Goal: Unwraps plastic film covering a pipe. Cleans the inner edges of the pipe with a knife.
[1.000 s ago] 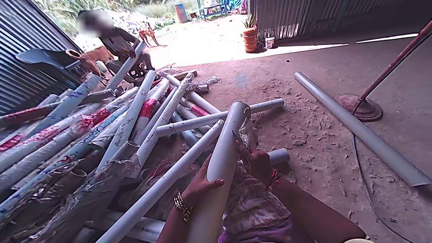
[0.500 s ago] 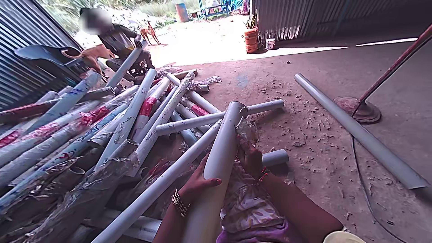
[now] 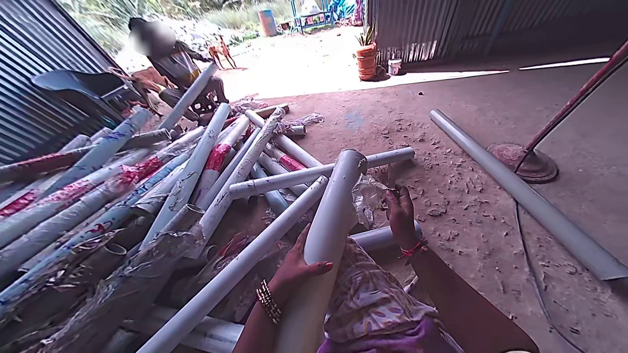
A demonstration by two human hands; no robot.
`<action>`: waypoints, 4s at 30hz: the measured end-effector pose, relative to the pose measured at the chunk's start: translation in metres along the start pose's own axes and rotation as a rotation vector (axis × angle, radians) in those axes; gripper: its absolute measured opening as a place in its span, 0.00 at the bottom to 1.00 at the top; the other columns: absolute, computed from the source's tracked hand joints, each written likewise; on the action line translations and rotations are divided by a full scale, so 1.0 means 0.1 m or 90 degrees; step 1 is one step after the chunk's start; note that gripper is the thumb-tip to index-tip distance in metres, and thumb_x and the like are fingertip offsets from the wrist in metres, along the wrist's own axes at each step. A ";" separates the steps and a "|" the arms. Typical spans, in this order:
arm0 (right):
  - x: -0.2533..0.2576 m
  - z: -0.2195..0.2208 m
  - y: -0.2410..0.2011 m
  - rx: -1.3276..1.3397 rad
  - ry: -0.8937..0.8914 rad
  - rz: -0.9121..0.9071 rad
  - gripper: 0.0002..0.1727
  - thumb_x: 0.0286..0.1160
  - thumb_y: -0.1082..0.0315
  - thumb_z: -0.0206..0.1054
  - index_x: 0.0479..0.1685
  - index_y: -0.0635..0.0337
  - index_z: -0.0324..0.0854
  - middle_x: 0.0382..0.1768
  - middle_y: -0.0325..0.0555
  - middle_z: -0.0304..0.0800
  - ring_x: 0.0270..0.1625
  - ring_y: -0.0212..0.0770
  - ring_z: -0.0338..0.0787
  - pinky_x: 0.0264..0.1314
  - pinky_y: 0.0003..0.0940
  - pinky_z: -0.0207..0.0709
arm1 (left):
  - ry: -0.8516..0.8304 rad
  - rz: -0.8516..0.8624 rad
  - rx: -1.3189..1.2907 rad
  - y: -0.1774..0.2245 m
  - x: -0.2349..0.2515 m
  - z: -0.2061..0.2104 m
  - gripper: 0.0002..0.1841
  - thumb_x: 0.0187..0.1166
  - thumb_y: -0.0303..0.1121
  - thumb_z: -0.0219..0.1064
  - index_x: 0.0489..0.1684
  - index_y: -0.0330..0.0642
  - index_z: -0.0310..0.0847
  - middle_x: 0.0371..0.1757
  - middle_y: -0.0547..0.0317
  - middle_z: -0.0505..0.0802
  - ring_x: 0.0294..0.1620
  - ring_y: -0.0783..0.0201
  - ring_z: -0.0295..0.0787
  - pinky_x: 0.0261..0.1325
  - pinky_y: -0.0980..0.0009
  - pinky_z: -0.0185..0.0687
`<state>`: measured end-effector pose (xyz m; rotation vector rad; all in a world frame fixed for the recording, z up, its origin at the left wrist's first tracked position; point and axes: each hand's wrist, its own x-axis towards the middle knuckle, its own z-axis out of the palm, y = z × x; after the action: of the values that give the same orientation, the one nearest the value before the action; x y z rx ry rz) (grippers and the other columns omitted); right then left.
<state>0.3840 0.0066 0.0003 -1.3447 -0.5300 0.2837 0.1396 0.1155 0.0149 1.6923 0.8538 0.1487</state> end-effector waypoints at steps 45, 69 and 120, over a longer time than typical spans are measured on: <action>0.18 0.09 0.78 0.312 -0.049 0.294 0.06 0.94 0.67 0.50 0.50 0.57 0.71 0.26 0.36 0.81 0.22 0.26 0.79 0.24 0.22 0.76 | 0.055 -0.106 0.394 0.38 -0.04 0.06 0.71 0.56 0.59 0.86 0.98 0.41 0.32 0.82 0.34 0.76 0.76 0.39 0.80 0.76 0.40 0.73; 0.51 0.16 1.28 0.002 -0.168 0.209 0.21 0.76 0.76 0.71 0.66 0.75 0.74 0.35 0.46 0.86 0.24 0.26 0.79 0.27 0.22 0.75 | 0.038 -0.103 0.422 0.45 0.02 0.14 0.71 0.56 0.58 0.85 0.98 0.43 0.32 0.81 0.37 0.76 0.74 0.41 0.81 0.74 0.41 0.75; 1.12 -0.13 0.49 0.200 0.092 0.464 0.14 0.91 0.55 0.57 0.46 0.56 0.74 0.24 0.39 0.73 0.19 0.30 0.71 0.20 0.24 0.67 | 0.054 -0.124 0.447 0.52 -0.08 0.27 0.69 0.60 0.59 0.83 0.98 0.43 0.30 0.82 0.36 0.74 0.75 0.42 0.82 0.76 0.46 0.76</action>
<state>0.4912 0.0609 -0.0264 -1.1932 0.1474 0.8216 0.1717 0.0864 0.0554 2.2424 1.2202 -0.2440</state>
